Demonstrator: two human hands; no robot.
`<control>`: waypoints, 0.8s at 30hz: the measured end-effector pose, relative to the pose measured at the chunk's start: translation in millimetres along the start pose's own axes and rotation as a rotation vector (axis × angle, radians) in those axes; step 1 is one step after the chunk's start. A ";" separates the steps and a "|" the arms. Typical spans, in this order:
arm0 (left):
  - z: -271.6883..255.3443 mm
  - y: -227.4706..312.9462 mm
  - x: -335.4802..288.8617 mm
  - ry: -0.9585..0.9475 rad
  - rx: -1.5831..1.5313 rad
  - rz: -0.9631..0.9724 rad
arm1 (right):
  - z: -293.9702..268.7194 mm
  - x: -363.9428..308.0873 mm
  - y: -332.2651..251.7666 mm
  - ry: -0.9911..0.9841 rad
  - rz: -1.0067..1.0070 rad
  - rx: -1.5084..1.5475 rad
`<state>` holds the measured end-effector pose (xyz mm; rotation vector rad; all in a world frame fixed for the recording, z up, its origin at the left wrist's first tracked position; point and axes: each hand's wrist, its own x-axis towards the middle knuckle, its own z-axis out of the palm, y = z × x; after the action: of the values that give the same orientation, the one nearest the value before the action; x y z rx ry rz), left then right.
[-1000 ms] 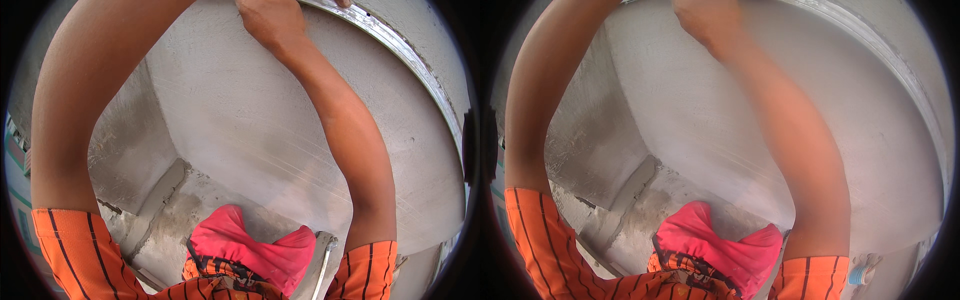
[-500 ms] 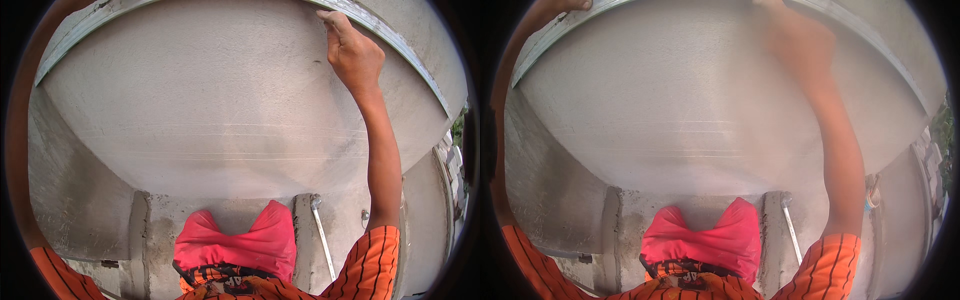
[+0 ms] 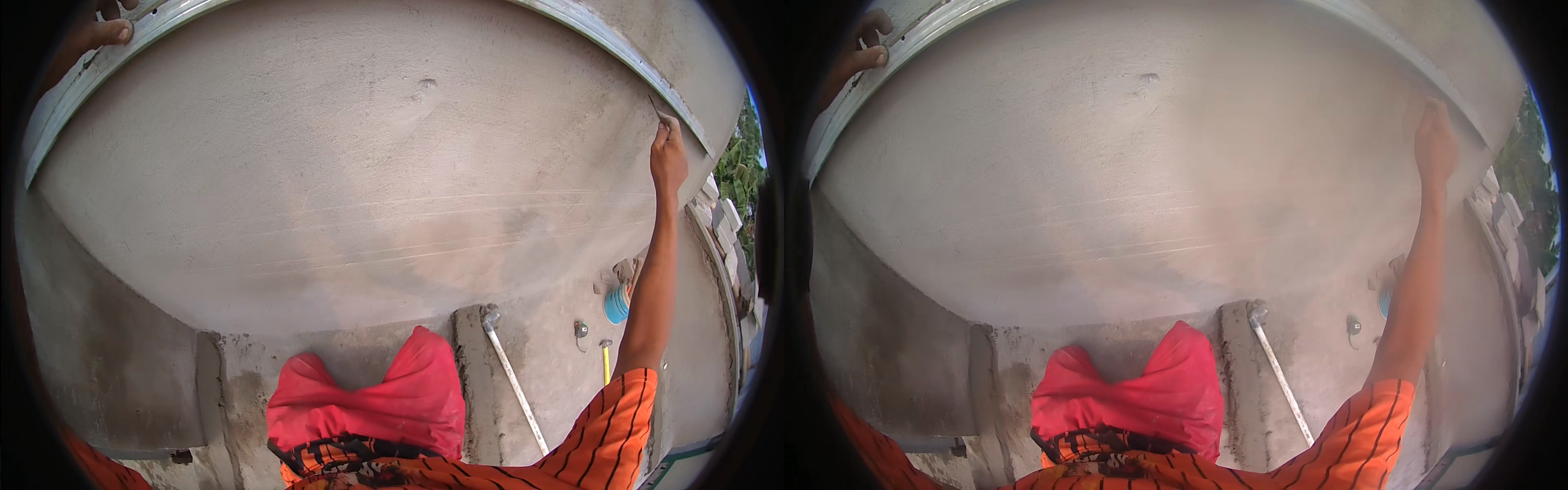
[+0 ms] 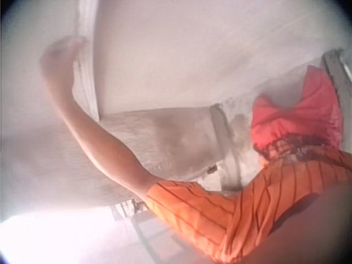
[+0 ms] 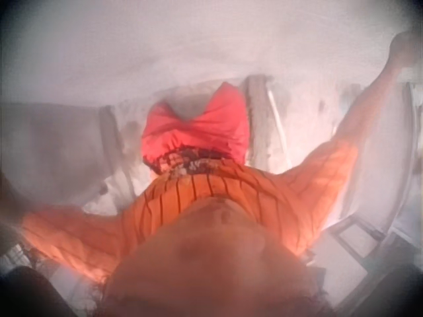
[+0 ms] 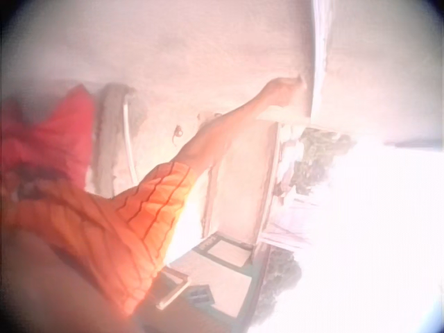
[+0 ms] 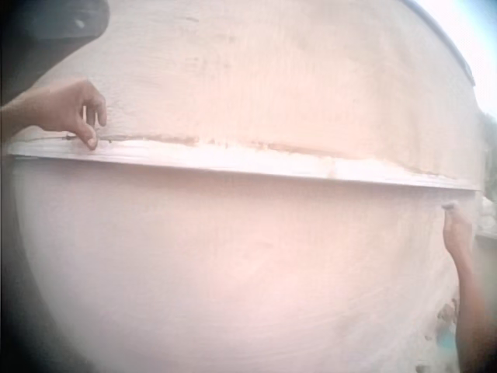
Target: The person uses a long metal level and a nail to mark lines on a concrete wall, then hammers a nail into the surface and continues to use the level to check the alignment.
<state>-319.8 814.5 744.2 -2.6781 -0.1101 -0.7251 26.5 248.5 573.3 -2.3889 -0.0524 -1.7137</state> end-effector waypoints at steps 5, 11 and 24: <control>-11.9 27.9 -15.8 0.133 -0.087 -0.275 | -38.8 -21.4 -10.9 0.218 0.016 0.404; -4.4 3.9 -23.3 0.166 -0.065 -0.289 | -114.2 -23.4 -237.2 0.194 -0.365 0.986; 29.5 -8.9 -59.1 0.637 -0.218 -0.148 | -167.2 -71.2 -481.0 0.253 -0.699 0.870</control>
<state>-358.5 834.7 693.8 -2.5056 -0.0652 -1.6774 -222.6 695.2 625.9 -1.5512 -1.4016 -1.6809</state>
